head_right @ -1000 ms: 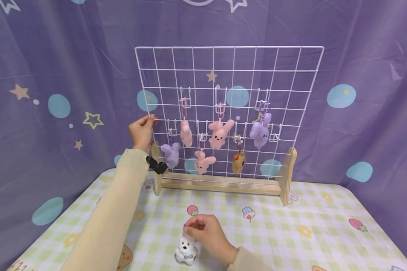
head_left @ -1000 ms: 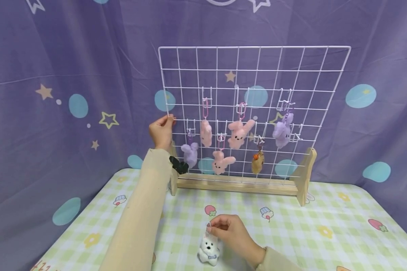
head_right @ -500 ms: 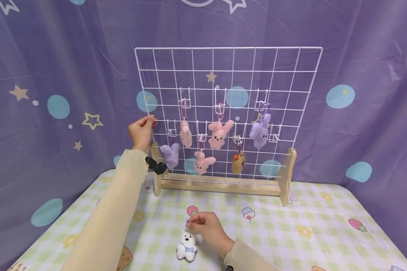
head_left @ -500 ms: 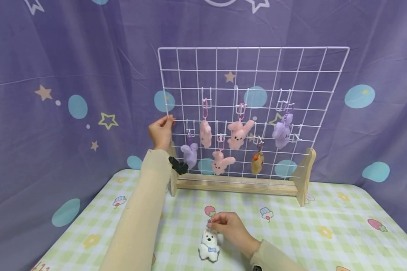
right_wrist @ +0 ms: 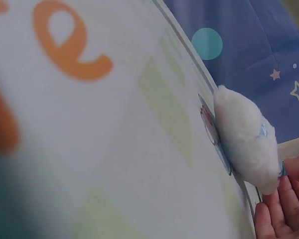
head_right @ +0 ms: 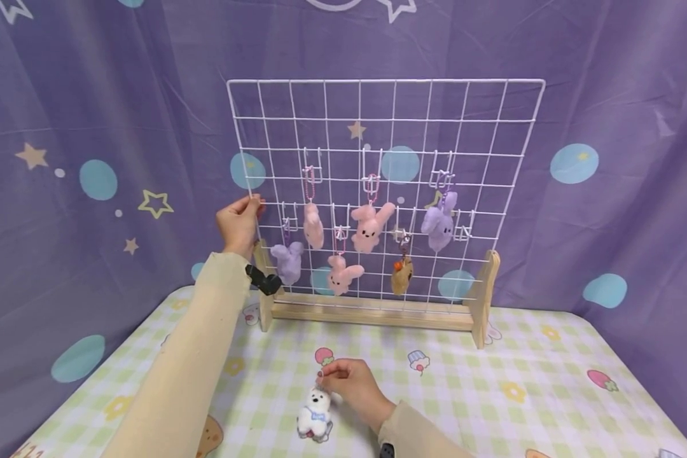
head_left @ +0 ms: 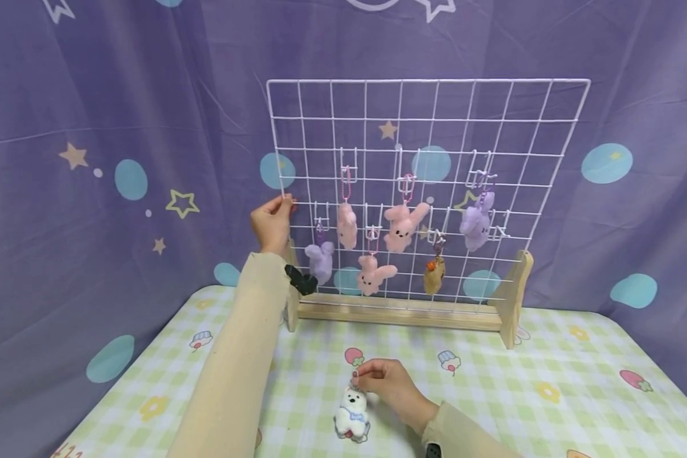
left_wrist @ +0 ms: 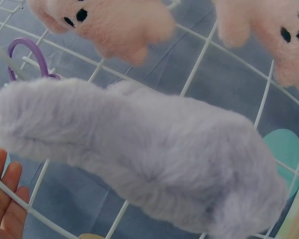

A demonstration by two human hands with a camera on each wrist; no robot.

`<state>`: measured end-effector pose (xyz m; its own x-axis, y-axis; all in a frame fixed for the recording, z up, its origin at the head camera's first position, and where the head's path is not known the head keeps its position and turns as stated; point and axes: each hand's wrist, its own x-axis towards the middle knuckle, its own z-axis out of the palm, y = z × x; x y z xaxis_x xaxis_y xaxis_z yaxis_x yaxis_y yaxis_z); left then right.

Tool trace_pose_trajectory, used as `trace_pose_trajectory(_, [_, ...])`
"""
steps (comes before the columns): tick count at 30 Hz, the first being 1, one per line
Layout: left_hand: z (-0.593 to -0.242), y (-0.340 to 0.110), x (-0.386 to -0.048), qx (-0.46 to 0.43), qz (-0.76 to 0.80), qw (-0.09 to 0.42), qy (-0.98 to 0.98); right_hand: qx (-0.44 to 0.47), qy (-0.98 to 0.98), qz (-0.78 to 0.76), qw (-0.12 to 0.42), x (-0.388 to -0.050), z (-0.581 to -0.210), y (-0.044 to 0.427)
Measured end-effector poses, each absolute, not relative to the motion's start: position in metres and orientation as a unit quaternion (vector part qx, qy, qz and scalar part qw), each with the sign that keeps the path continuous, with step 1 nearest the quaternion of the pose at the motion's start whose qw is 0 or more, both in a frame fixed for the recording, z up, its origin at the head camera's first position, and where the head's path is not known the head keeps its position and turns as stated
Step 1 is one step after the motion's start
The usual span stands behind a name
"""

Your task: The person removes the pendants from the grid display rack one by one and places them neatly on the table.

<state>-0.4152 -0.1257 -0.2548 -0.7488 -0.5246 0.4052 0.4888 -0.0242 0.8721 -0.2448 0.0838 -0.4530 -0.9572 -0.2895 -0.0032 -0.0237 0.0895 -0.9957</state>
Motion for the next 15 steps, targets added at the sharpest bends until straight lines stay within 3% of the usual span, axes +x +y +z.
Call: trace_pose_trajectory(15, [-0.2553,-0.1261,-0.4172,0.010,-0.729,0.347,-0.590,-0.088,0.733,-0.671,0.070,-0.2446,-0.4523,0.0905])
